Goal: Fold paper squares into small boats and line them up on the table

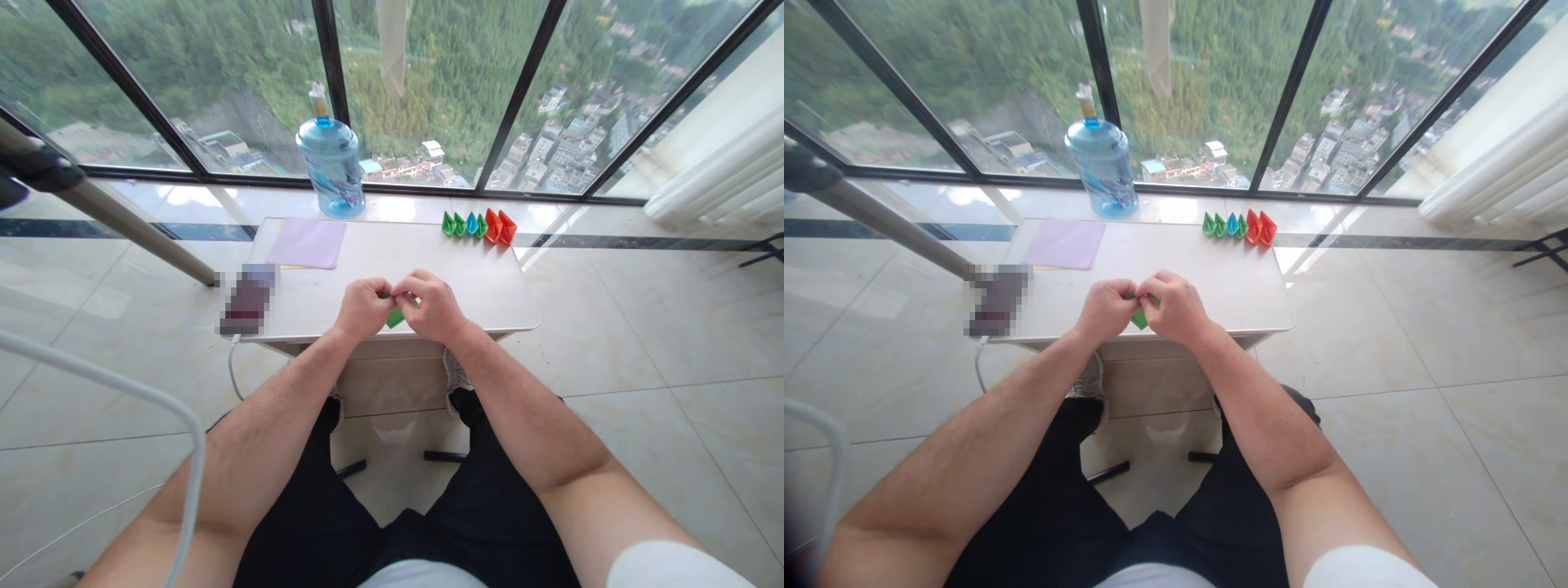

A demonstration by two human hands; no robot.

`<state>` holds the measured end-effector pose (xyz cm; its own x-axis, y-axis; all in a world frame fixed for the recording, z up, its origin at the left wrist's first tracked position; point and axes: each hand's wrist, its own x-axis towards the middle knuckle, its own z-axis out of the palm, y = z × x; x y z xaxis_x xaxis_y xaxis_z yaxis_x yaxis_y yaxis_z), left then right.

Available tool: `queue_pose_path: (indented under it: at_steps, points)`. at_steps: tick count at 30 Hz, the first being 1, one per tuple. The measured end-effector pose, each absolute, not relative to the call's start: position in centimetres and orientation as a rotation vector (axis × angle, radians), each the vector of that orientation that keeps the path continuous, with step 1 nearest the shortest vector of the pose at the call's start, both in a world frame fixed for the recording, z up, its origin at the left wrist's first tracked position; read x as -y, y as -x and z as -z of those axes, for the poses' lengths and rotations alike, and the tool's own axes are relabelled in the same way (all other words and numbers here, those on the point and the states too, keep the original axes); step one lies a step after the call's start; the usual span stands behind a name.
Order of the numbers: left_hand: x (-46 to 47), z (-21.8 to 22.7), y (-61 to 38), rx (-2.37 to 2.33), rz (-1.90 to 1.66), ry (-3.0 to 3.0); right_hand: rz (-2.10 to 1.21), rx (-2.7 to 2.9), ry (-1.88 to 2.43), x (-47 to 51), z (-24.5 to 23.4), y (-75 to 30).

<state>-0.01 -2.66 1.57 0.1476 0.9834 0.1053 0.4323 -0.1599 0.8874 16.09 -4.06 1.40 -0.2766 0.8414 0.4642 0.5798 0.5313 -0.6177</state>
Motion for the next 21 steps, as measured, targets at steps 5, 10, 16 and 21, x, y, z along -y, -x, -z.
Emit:
queue_pose_path:
  at_steps: [5, 10, 16, 21]
  points:
    - [2.5, -1.4, 0.1, -1.361, -0.963, -1.619, -0.468, 1.938, 1.184, 3.9, -1.4, -16.4]
    - [2.3, -1.4, 0.2, -1.312, -0.99, -1.551, -0.504, 1.859, 1.213, 3.5, -0.9, -16.7]
    - [2.4, -1.2, 0.2, -1.246, -0.978, -1.524, -0.624, 1.751, 1.257, 3.3, -0.6, -16.3]
    - [2.4, -0.8, 0.1, -1.219, -1.003, -1.432, -0.688, 1.618, 1.305, 3.5, -0.8, -15.6]
